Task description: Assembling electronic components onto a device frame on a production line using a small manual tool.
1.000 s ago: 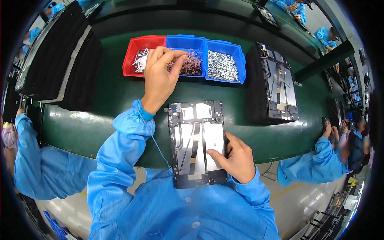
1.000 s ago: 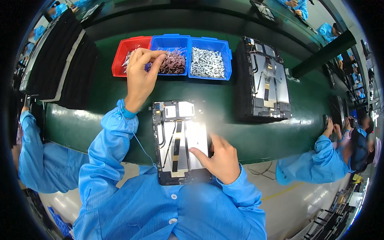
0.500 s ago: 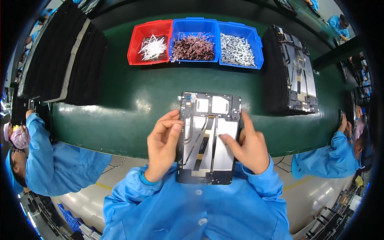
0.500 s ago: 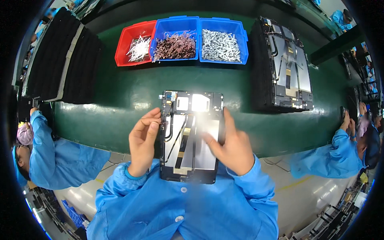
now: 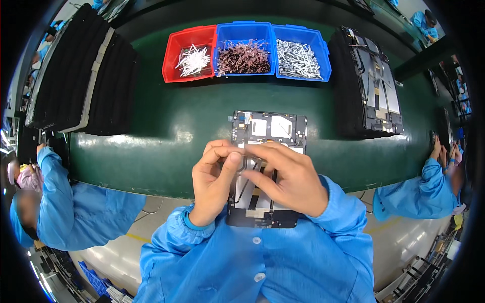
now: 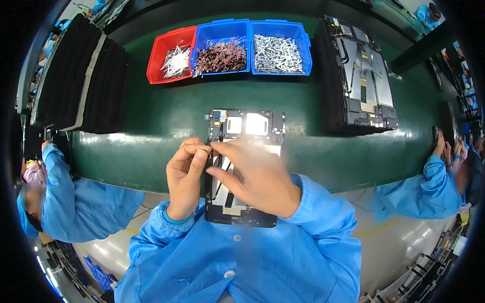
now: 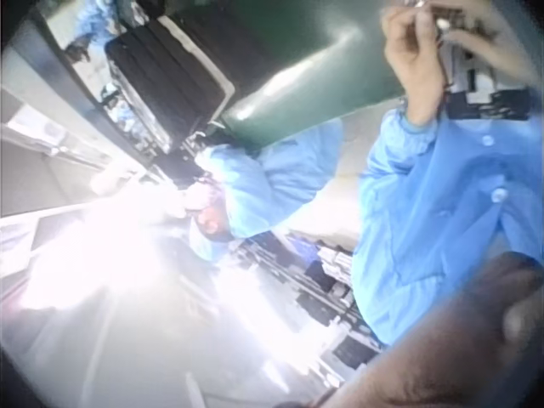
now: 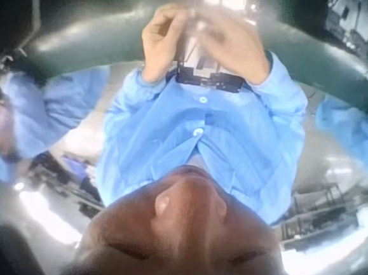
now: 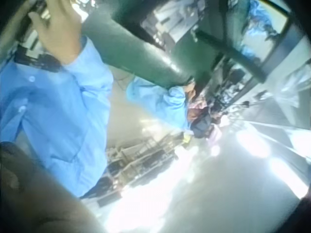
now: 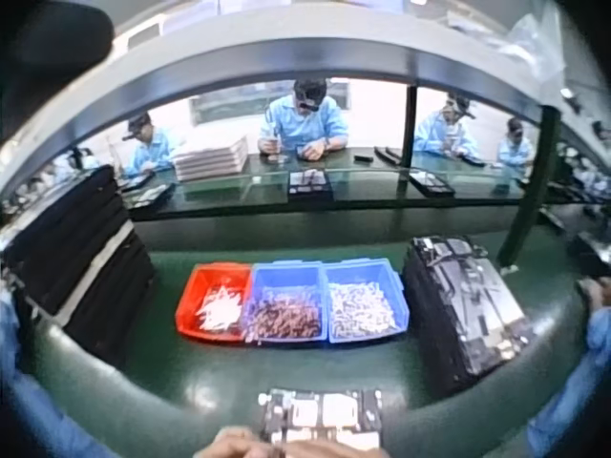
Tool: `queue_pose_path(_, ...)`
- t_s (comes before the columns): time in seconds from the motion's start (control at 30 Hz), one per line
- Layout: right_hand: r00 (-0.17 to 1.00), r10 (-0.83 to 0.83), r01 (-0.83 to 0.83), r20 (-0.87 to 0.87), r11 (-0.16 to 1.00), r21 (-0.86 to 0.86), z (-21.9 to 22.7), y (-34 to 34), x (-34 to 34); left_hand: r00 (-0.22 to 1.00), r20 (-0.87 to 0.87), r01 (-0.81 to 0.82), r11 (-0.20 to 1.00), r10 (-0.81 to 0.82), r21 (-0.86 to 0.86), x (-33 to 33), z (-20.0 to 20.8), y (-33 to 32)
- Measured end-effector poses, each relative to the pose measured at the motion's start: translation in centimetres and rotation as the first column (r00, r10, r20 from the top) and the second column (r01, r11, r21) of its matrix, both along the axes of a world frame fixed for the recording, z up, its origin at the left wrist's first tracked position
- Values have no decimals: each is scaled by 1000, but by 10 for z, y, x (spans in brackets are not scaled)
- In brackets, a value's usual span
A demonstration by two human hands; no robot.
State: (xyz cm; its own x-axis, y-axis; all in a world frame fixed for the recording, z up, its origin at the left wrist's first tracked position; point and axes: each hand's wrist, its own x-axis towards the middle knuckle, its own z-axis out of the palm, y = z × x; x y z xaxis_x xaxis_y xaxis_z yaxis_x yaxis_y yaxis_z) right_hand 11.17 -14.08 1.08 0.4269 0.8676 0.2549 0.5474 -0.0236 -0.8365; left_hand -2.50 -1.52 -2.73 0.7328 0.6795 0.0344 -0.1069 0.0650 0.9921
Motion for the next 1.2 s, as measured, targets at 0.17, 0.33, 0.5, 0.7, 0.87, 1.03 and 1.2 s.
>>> queue_pose_path(0.17, 990, -37, 49, -139, 995, 83, -11, 10, -6, 987, 143, 96, 984, -74, -150, -4, 3, 5)
queue_pose_path(0.33, 982, -35, 45, -185, 998, 51, -7, 12, -6, 997, 83, -6, 990, -6, 141, -7, 2, 11)
queue_pose_path(0.5, 998, -40, 45, -53, 995, 93, -3, 11, -4, 994, 52, -108, 731, 99, 674, -8, 5, 23)
queue_pose_path(0.7, 1000, -11, 13, -15, 984, 180, -10, 17, -2, 990, 42, -106, 505, 138, 856, -10, 5, 28)
queue_pose_path(0.87, 1000, -20, 19, 2, 994, 111, -20, 26, 1, 974, -135, -8, 617, 185, 787, -12, -1, 28)
queue_pose_path(1.03, 995, -90, 86, 53, 994, 67, -32, 36, 8, 937, -348, 167, 891, -11, 422, -4, 1, 43)
queue_pose_path(1.2, 997, -65, 65, 47, 998, 7, -39, 41, 14, 904, -371, 175, 975, -214, -137, 4, -5, 62)
